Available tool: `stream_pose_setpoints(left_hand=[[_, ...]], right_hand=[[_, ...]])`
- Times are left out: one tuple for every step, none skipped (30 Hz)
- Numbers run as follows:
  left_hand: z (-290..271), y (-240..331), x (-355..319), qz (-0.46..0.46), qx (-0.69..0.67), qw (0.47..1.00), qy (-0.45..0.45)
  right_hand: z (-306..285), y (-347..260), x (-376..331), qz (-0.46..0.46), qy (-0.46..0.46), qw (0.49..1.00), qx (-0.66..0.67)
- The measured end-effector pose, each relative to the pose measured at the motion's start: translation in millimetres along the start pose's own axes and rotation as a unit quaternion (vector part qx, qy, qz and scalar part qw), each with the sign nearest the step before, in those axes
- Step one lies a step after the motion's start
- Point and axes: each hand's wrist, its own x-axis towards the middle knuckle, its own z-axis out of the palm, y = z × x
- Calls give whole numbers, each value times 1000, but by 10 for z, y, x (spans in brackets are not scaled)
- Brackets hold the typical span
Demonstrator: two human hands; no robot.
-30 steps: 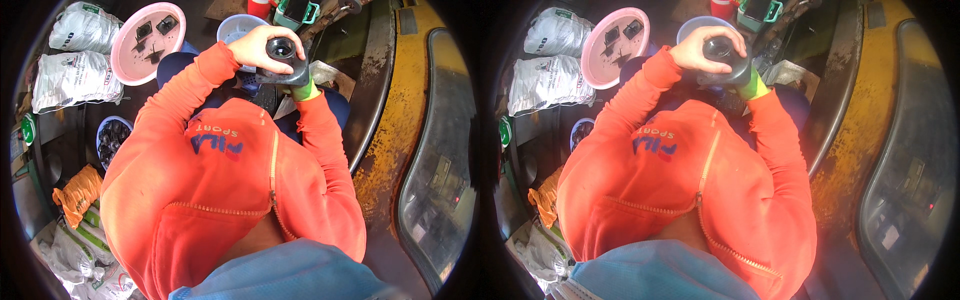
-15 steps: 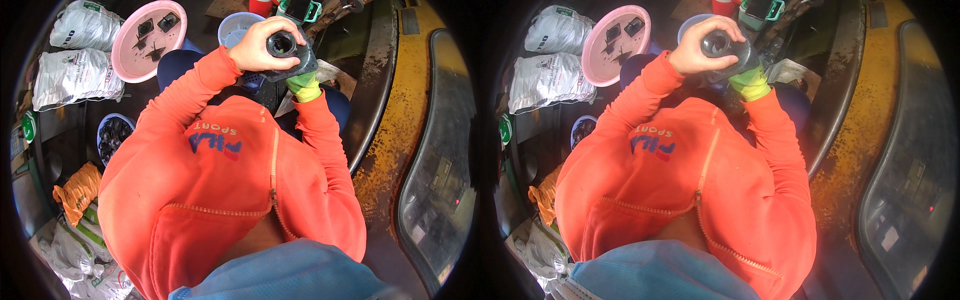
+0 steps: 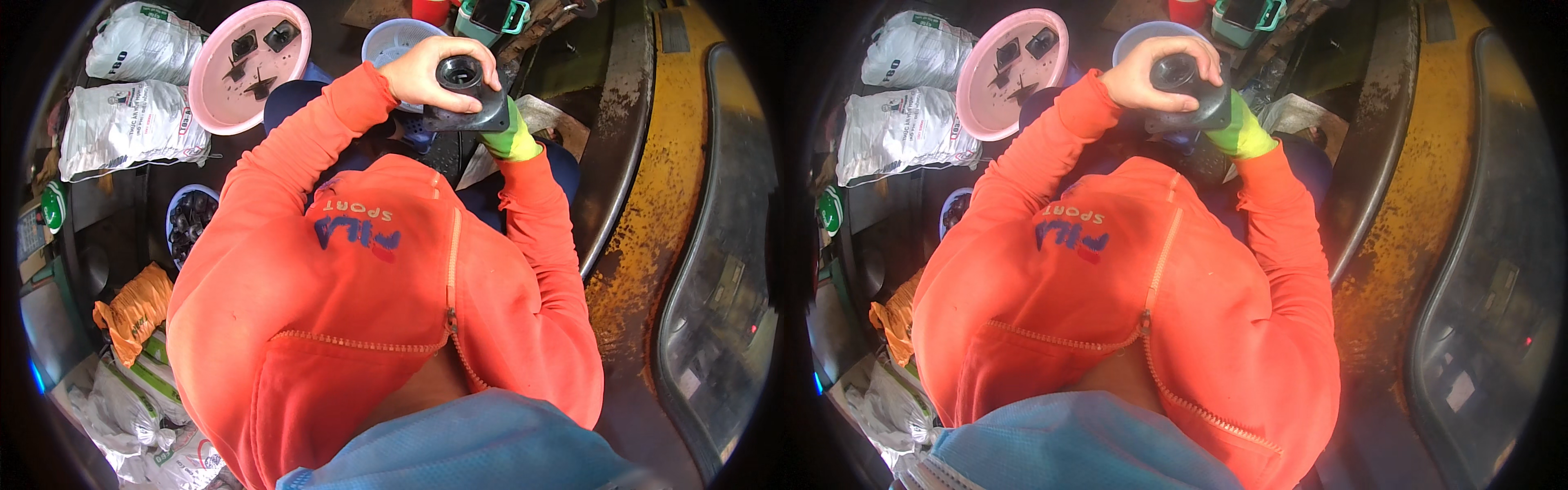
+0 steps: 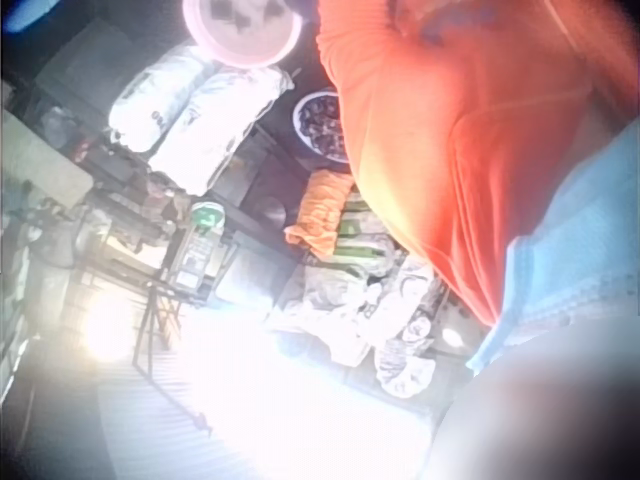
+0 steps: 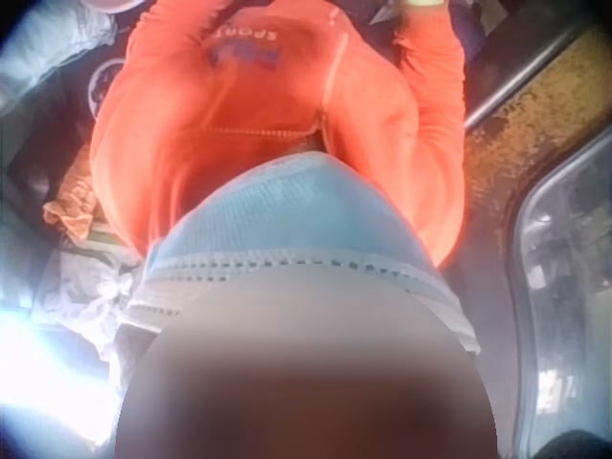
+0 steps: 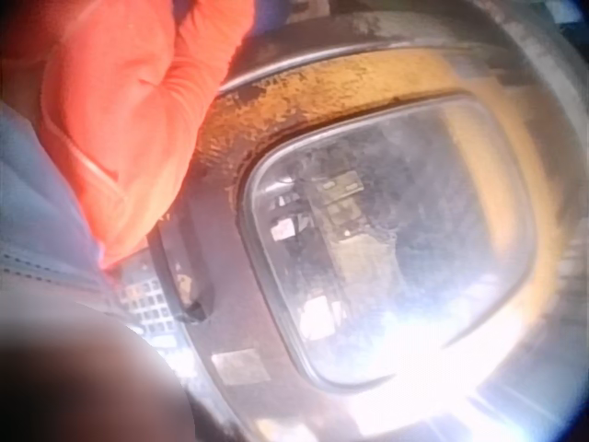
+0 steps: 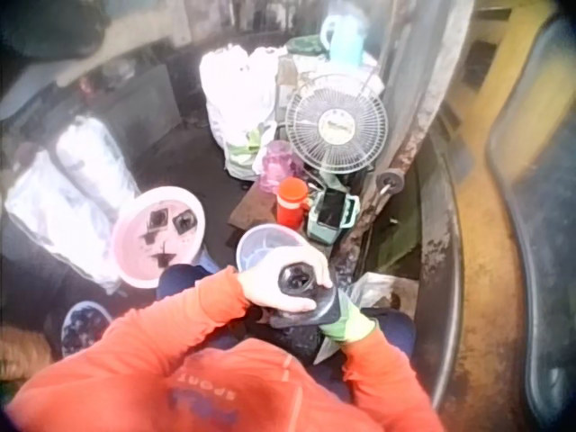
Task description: The person sits in a workshop and repeatedly picks up black molded parts from a blue basin, wipes each part with a green cloth, and places it into a pink basin. The person handles the parts one at a time, turning them over to wipe different surfaces.
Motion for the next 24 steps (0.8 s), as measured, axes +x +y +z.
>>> stream_pose_setpoints(left_hand=[[-17,6,6,0,-21,999,-27],[-34,9,18,1,-41,998,-56],[-56,9,34,-30,-80,992,-93],[-81,1,59,-24,-87,987,-135],[-111,-17,103,-13,-93,979,-179],[-141,-35,140,3,-99,971,-216],[-176,-53,172,-19,-108,963,-248],[-234,-66,203,-15,-93,962,-255],[-302,-75,230,-9,-78,962,-261],[-358,-81,250,-17,-55,961,-269],[-422,-68,227,-60,-9,969,-238],[-458,-57,208,-35,75,980,-180],[-468,-42,159,-91,82,986,-109],[-421,-35,106,-168,77,983,-26],[-344,-38,58,-152,91,984,16],[-223,-55,14,-106,103,987,65],[-48,-89,-22,-70,127,982,117],[134,-129,-49,-85,157,969,173],[273,-153,-76,-98,178,950,239],[352,-183,-77,-69,121,945,295],[406,-198,-101,-55,138,941,304],[433,-205,-103,-39,147,939,310],[425,-203,-108,-35,151,944,291],[387,-190,-109,-19,147,948,283]], right_hand=[[-3,43,-32,9,-9,1000,10],[-14,87,-60,-9,-26,999,40],[17,184,2,55,-17,979,195],[40,266,56,40,11,989,139],[62,343,115,37,52,995,82],[90,401,142,70,99,991,54],[122,444,170,61,106,992,10],[146,461,188,41,89,995,-2],[149,455,190,3,79,997,18],[147,437,191,-31,75,996,34],[121,405,200,-73,44,995,53],[85,370,189,-12,89,994,58],[36,335,176,41,140,989,-17],[7,337,229,-50,148,982,-110],[-27,346,274,-129,157,972,-118],[-21,386,319,-135,179,963,-153],[-6,438,359,-138,199,952,-186],[27,499,390,-99,228,944,-215],[68,559,435,-63,202,976,-47],[90,591,426,-109,189,974,-62],[109,610,420,-116,191,971,-85],[119,606,393,-122,193,968,-109],[119,582,358,-127,195,963,-134],[106,536,321,-134,196,958,-159]])
